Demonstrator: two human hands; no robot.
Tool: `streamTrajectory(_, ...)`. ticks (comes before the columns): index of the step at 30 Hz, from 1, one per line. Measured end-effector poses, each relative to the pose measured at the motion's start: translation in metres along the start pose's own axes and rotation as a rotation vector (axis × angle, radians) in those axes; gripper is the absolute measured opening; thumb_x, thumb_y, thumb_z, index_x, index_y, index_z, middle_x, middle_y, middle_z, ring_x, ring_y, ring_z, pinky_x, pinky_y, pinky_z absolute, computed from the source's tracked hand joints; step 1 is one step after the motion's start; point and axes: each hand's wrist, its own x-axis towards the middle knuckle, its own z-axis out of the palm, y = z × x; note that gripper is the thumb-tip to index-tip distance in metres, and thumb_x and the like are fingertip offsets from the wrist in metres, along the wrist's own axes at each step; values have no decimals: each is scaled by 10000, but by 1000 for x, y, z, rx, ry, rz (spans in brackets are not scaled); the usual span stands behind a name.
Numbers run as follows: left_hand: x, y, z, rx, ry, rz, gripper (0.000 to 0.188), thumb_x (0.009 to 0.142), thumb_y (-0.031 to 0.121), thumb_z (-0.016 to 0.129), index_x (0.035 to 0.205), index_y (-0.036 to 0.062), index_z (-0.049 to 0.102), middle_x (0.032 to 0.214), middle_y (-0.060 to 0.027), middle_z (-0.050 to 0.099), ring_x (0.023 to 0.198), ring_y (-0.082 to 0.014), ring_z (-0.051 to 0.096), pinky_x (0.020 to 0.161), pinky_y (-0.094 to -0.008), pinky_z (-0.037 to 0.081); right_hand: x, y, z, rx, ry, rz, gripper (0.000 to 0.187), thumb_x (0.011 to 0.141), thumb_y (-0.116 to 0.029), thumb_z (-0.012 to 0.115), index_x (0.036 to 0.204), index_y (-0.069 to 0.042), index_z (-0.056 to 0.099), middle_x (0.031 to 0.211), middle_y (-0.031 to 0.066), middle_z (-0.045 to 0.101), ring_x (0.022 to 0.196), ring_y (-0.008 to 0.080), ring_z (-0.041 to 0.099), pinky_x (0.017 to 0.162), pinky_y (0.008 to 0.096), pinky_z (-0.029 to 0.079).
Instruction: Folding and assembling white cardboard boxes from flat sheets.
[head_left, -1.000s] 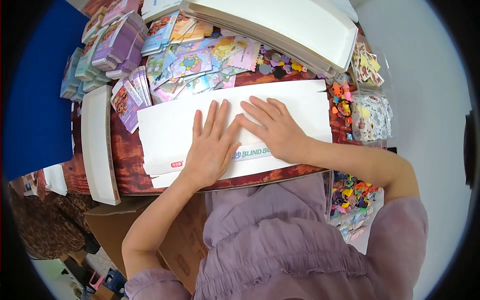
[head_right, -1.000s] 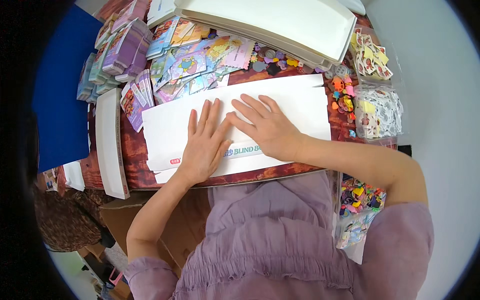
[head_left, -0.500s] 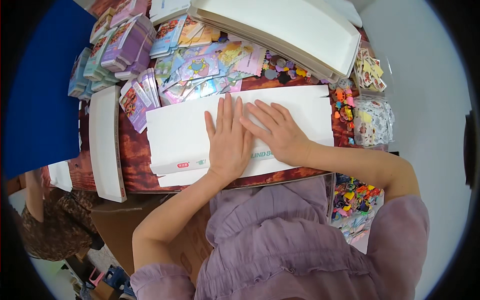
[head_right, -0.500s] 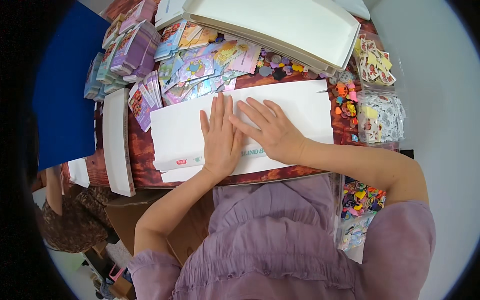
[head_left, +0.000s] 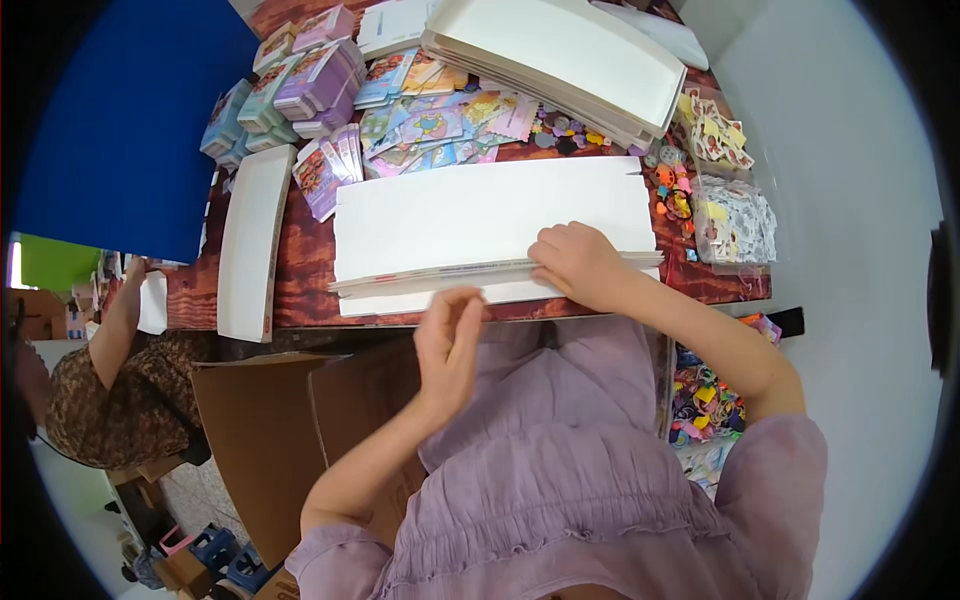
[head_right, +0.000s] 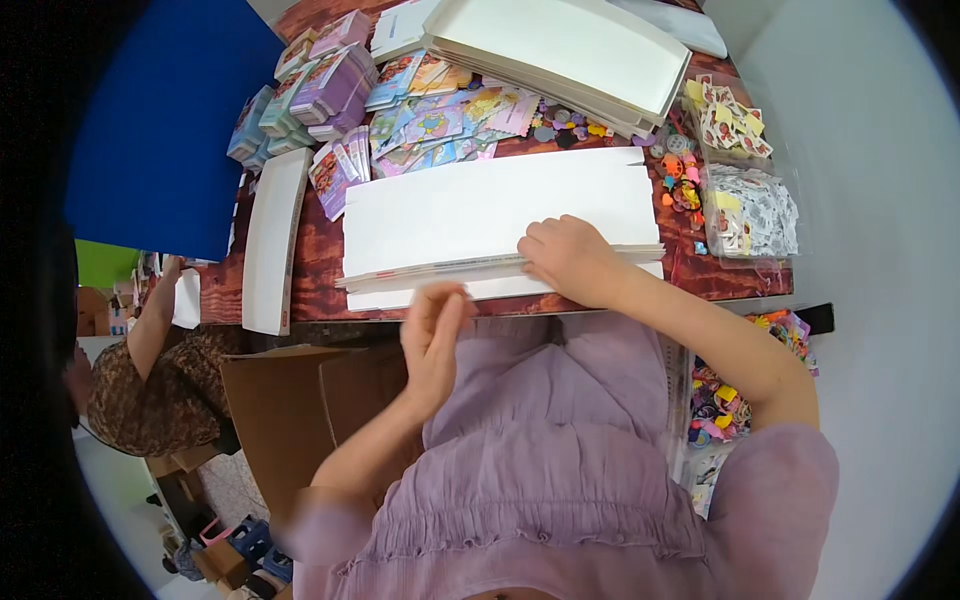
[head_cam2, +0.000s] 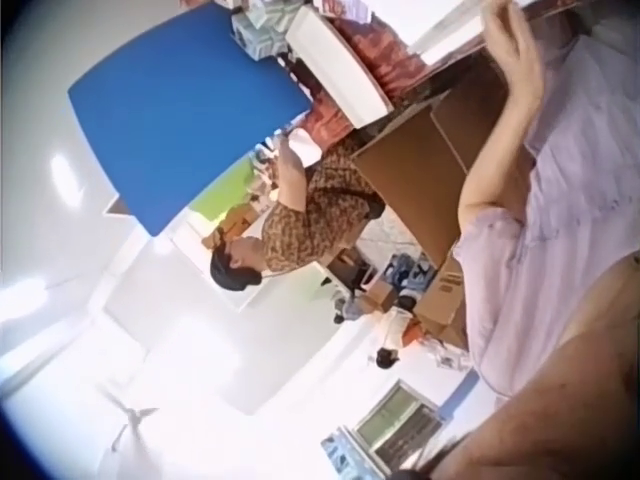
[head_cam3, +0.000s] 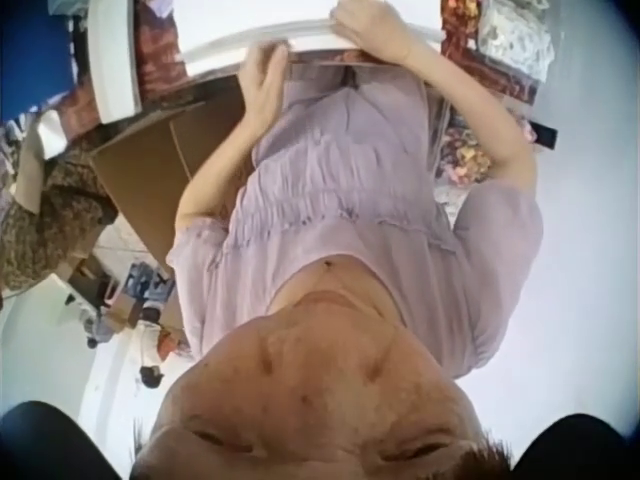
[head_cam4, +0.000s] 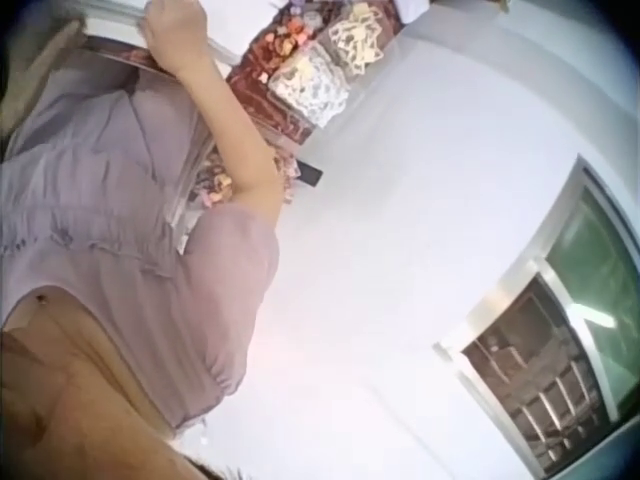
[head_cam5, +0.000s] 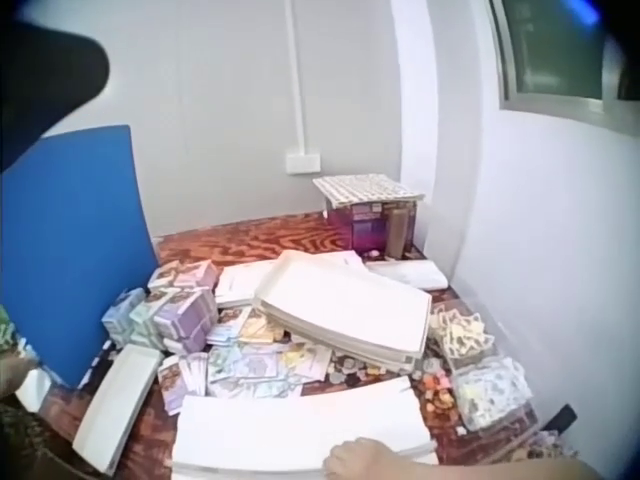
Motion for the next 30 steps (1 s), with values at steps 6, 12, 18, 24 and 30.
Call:
streamTrajectory(6, 23, -1, -41, 800, -48, 447, 434, 922, 130, 635, 1334, 24, 552, 1362, -224, 529, 1280, -426, 489, 1040, -548, 390, -3, -6, 0, 16, -31, 52, 176, 889, -217, 666, 918, -69, 576, 853, 97, 580, 835, 290, 605, 734, 419, 468)
streamTrajectory(12, 98, -79, -72, 1147, -41, 299, 584, 1031, 381, 485, 1516, 69, 396, 1603, -258, 248, 1507, -447, 167, 1176, -654, 130, 14, 8, 10, 214, -19, 366, 162, 964, -235, 608, 934, -76, 603, 790, 132, 597, 784, 329, 616, 701, 430, 473)
streamTrajectory(18, 107, -86, -62, 1190, -56, 293, 618, 1031, 402, 463, 1551, 86, 351, 1625, -257, 209, 1521, -437, 138, 1191, -636, 103, 14, 16, 24, -209, 64, 356, 184, 884, -52, 556, 1047, -43, 641, 1112, 150, 653, 1095, 326, 602, 885, 405, 463)
streamTrajectory(24, 109, -82, -71, 1012, -79, 205, 665, 1023, 406, 473, 1579, 93, 284, 1631, -264, 188, 1523, -439, 128, 1208, -604, 62, 24, 21, 26, -221, 214, 249, 442, 856, -29, 545, 1297, -29, 583, 1321, 173, 561, 1301, 344, 493, 1057, 456, 383)
streamTrajectory(30, 112, -84, -38, 1160, -94, 172, 643, 1013, 417, 493, 1536, 68, 359, 1610, -305, 207, 1513, -467, 139, 1160, -696, 99, 18, 22, 38, -286, 196, 178, 416, 876, -71, 525, 1285, -33, 593, 1349, 157, 561, 1335, 337, 473, 1082, 468, 369)
